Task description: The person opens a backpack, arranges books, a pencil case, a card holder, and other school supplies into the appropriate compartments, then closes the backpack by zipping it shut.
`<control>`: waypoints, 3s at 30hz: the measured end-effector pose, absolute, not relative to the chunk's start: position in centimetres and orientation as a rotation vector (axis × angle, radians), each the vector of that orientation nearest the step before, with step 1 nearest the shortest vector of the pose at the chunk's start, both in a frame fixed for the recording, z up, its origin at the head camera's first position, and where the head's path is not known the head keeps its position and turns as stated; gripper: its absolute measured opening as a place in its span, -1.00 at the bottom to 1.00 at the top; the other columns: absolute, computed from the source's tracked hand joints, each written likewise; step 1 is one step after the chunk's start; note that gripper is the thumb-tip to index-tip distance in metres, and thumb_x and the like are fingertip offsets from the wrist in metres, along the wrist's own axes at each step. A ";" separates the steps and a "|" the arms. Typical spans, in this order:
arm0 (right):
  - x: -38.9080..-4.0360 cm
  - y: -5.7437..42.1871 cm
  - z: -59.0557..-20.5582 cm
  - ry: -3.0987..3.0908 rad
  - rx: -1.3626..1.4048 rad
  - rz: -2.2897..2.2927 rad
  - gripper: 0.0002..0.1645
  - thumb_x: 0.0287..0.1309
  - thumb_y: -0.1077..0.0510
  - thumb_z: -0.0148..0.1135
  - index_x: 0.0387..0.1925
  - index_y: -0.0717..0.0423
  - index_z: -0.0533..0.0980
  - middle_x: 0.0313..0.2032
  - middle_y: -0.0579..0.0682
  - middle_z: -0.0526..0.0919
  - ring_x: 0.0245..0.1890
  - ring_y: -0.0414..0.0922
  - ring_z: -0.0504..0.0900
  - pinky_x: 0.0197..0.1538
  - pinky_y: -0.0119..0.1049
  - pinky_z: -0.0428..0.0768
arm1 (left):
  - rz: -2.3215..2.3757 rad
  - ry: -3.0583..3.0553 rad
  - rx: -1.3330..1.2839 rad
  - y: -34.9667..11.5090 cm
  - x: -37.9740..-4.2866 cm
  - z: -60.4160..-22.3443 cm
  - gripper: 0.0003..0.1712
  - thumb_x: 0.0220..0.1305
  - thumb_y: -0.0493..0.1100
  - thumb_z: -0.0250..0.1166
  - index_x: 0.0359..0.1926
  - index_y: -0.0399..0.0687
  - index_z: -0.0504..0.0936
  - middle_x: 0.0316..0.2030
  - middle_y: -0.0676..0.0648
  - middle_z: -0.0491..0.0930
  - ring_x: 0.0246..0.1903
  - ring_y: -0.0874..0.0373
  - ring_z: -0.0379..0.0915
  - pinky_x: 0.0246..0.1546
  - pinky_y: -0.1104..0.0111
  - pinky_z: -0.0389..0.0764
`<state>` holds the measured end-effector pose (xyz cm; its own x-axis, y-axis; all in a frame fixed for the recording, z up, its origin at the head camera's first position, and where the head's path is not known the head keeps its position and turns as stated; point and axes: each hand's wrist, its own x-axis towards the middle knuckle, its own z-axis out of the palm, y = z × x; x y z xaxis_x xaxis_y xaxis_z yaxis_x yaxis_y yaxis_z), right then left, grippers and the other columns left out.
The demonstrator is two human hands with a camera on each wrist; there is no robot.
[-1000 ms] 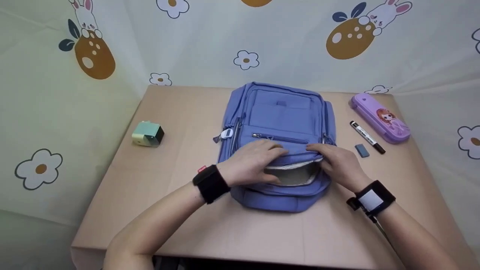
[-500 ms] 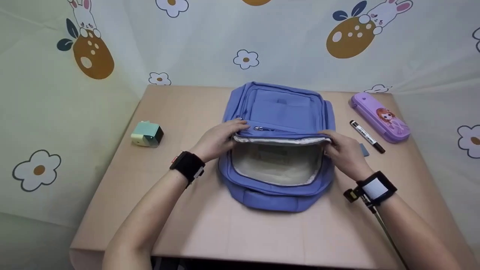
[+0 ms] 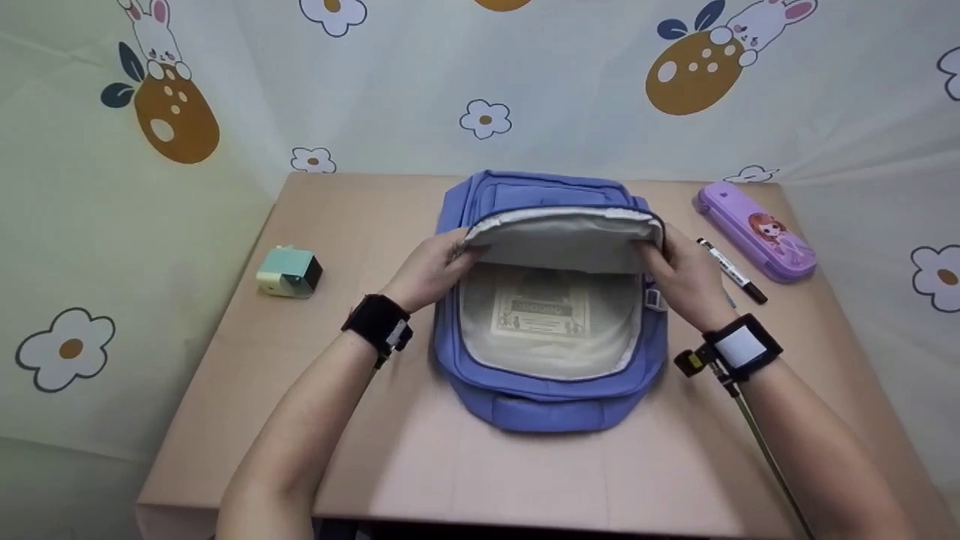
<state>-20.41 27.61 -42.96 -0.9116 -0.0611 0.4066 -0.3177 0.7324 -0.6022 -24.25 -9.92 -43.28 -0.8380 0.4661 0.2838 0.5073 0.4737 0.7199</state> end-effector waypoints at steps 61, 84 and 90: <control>-24.5 47.4 -47.4 -2.930 -0.646 0.929 0.20 0.24 -0.20 0.35 0.47 0.54 -0.02 0.27 0.57 0.27 0.20 0.40 0.34 0.32 0.29 0.33 | -1.728 -2.703 -0.232 -7.8 -26.3 -42.9 -0.64 0.45 0.09 0.27 -0.36 -0.06 0.52 -0.62 0.10 0.34 -0.67 0.25 0.23 -0.67 0.44 0.29; -15.7 32.8 -37.2 -2.445 0.538 1.044 0.10 -0.11 0.39 0.63 0.48 0.07 0.32 0.26 0.08 0.51 0.15 -0.19 0.48 0.22 -0.52 0.39 | -1.817 -2.696 -0.250 -7.8 -26.9 -41.8 -0.68 0.46 0.07 0.26 -0.28 -0.09 0.55 -0.57 0.09 0.37 -0.64 0.26 0.25 -0.63 0.43 0.33; -14.1 29.3 -40.1 -2.605 0.783 0.840 0.04 -0.03 0.13 0.66 0.45 0.15 0.33 0.28 0.10 0.50 0.18 -0.04 0.51 0.22 -0.31 0.46 | -1.830 -2.686 -0.282 -7.6 -27.0 -41.1 -0.68 0.46 0.04 0.26 -0.20 -0.15 0.61 -0.47 0.00 0.55 -0.57 0.22 0.38 -0.57 0.42 0.43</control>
